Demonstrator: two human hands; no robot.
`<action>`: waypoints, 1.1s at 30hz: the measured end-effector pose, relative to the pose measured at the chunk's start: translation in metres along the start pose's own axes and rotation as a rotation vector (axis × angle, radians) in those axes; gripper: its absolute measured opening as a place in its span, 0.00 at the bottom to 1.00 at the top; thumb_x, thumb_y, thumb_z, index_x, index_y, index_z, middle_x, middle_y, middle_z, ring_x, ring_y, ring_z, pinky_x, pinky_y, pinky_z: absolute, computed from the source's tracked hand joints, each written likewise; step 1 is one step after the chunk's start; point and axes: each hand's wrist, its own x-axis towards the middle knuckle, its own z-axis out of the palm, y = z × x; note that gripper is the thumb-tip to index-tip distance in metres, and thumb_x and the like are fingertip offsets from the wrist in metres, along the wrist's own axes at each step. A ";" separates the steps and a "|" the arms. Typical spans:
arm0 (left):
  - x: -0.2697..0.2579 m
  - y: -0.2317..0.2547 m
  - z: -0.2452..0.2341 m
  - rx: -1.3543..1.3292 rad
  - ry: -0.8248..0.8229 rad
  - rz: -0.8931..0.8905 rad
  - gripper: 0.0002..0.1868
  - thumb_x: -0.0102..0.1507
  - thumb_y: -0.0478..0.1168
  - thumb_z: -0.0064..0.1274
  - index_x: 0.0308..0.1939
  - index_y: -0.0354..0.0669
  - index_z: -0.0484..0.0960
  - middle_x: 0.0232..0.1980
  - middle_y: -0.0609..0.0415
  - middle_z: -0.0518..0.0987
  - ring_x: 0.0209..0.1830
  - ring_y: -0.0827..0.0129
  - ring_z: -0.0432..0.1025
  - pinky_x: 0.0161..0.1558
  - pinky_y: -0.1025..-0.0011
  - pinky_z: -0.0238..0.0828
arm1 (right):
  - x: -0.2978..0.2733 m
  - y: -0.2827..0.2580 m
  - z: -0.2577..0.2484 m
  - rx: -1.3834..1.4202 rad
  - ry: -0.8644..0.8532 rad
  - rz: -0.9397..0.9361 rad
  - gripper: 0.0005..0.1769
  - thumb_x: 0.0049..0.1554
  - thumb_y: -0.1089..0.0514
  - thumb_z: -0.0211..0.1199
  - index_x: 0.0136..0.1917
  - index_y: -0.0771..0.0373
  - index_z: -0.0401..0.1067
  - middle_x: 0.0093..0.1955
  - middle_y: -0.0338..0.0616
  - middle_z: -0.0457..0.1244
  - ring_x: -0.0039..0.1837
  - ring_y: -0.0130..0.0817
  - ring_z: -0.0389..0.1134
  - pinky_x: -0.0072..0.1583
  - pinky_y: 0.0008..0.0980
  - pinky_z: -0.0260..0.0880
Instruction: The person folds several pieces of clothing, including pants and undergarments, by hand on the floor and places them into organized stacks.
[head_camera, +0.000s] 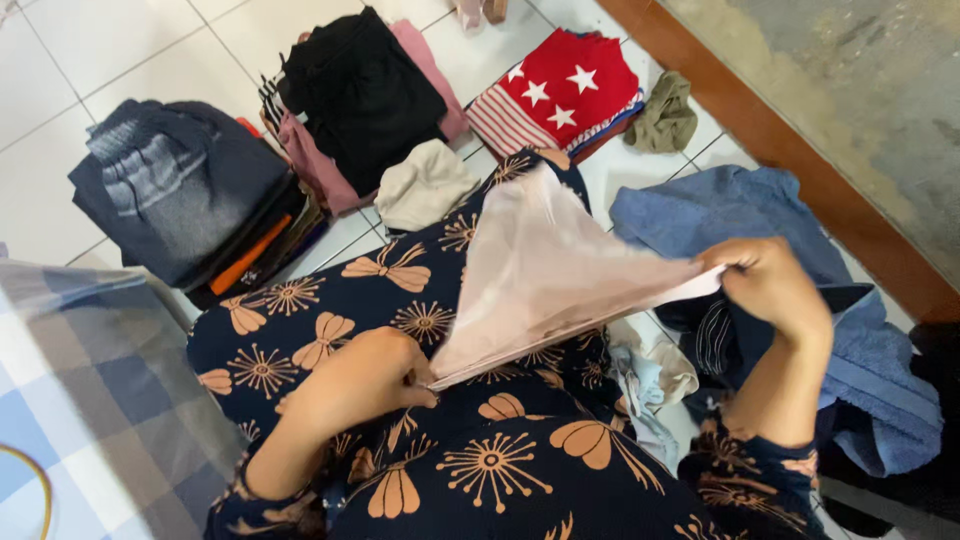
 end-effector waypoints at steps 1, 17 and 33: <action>0.004 -0.006 0.006 -0.020 -0.106 -0.086 0.14 0.50 0.47 0.68 0.34 0.44 0.88 0.34 0.47 0.85 0.37 0.58 0.81 0.42 0.67 0.75 | -0.003 0.009 0.009 0.013 -0.021 0.035 0.19 0.42 0.77 0.51 0.44 0.68 0.77 0.45 0.48 0.72 0.48 0.39 0.74 0.52 0.32 0.71; 0.107 -0.113 0.001 -0.141 0.752 -0.208 0.33 0.56 0.41 0.59 0.65 0.43 0.71 0.43 0.43 0.81 0.37 0.54 0.77 0.40 0.61 0.72 | 0.116 -0.075 0.100 -0.033 0.382 -0.149 0.43 0.61 0.63 0.57 0.85 0.61 0.44 0.82 0.69 0.51 0.80 0.62 0.56 0.75 0.51 0.60; 0.171 -0.178 -0.005 -1.255 0.331 0.203 0.20 0.64 0.36 0.59 0.61 0.37 0.78 0.56 0.51 0.81 0.54 0.68 0.76 0.59 0.63 0.72 | 0.165 -0.123 0.166 1.240 -0.386 0.070 0.26 0.56 0.66 0.66 0.66 0.69 0.63 0.59 0.51 0.63 0.61 0.42 0.65 0.64 0.39 0.68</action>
